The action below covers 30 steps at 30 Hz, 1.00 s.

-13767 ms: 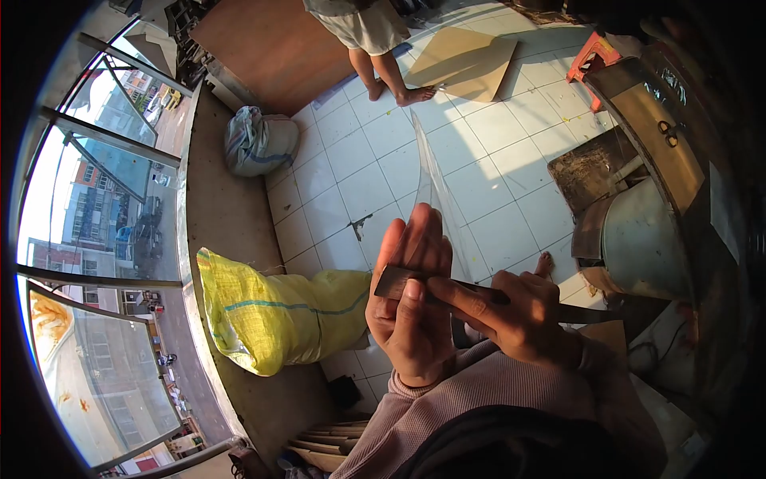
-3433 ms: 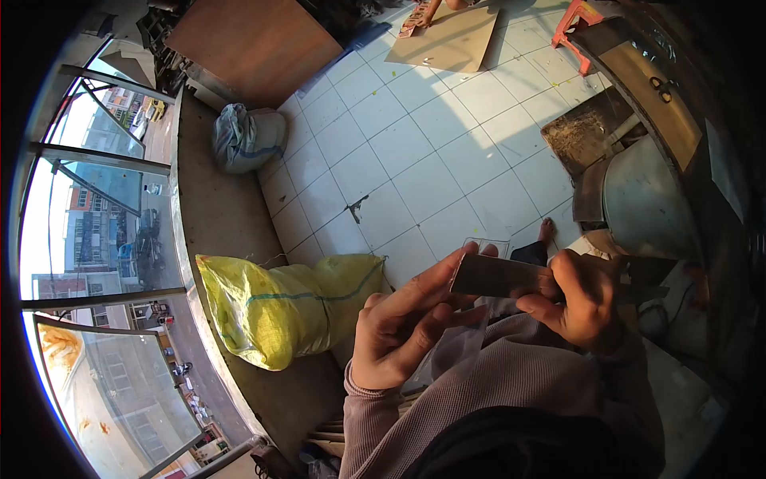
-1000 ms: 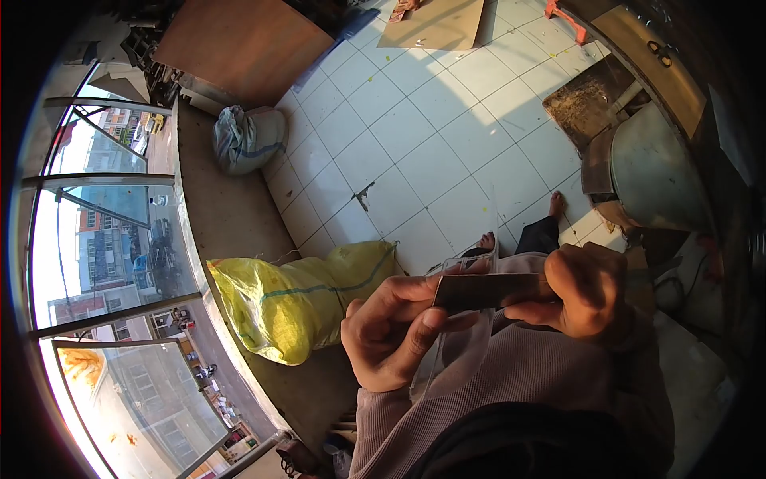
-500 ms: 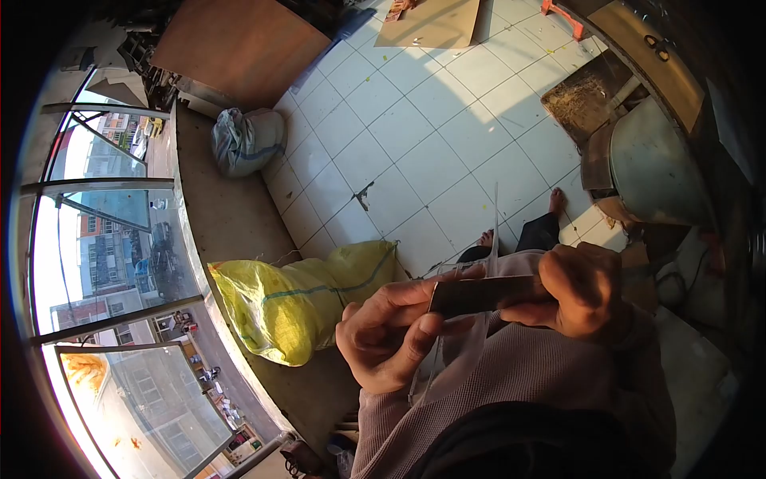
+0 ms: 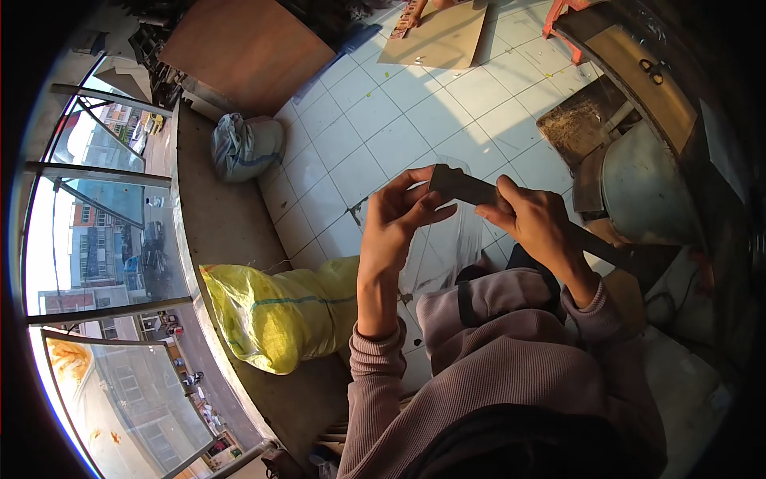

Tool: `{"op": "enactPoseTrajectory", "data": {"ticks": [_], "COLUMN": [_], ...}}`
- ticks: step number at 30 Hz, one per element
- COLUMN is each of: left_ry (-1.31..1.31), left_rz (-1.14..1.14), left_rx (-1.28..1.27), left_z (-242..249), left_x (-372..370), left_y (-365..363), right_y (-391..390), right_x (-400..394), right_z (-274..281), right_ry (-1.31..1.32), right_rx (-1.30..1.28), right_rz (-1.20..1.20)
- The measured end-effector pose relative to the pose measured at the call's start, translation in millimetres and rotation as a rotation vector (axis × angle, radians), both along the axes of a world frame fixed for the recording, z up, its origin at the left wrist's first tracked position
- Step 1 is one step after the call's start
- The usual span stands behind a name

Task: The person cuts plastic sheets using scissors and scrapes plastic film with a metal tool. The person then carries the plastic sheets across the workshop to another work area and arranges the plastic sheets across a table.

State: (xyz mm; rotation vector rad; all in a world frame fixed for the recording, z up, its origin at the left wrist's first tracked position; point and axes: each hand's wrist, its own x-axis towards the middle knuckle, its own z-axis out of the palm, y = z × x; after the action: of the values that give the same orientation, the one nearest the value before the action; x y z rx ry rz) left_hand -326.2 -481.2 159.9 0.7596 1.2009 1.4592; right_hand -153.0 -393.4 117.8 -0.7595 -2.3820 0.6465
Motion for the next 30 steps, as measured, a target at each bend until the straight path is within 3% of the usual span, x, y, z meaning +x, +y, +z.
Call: {"op": "enactPoseTrajectory", "data": {"ticks": [9, 12, 16, 21, 24, 26, 30], "left_ry": [0.062, 0.053, 0.023, -0.075, -0.203, -0.239, -0.323], "left_rz": [-0.090, -0.110, -0.149, -0.238, -0.305, -0.302, -0.024], "left_rx": [0.041, 0.040, 0.005, 0.027, 0.077, 0.059, 0.004], "left_z": [2, -1, 17, 10, -1, -7, -9], "left_x": [4, 2, 13, 20, 17, 21, 38], "left_y": [31, 40, 41, 37, 18, 5, -7], "right_y": [19, 37, 42, 50, 50, 51, 45], "right_x": [11, 17, 17, 20, 16, 18, 11], "right_z": [8, 11, 35, 22, 11, 19, 18], "right_ry": [-0.088, -0.027, 0.339, 0.174, 0.400, 0.296, 0.336], "right_rx": [0.020, -0.288, -0.512, -0.773, -0.362, -0.456, -0.346], "right_rz": [-0.089, 0.054, -0.014, -0.013, -0.099, -0.211, -0.266]}}
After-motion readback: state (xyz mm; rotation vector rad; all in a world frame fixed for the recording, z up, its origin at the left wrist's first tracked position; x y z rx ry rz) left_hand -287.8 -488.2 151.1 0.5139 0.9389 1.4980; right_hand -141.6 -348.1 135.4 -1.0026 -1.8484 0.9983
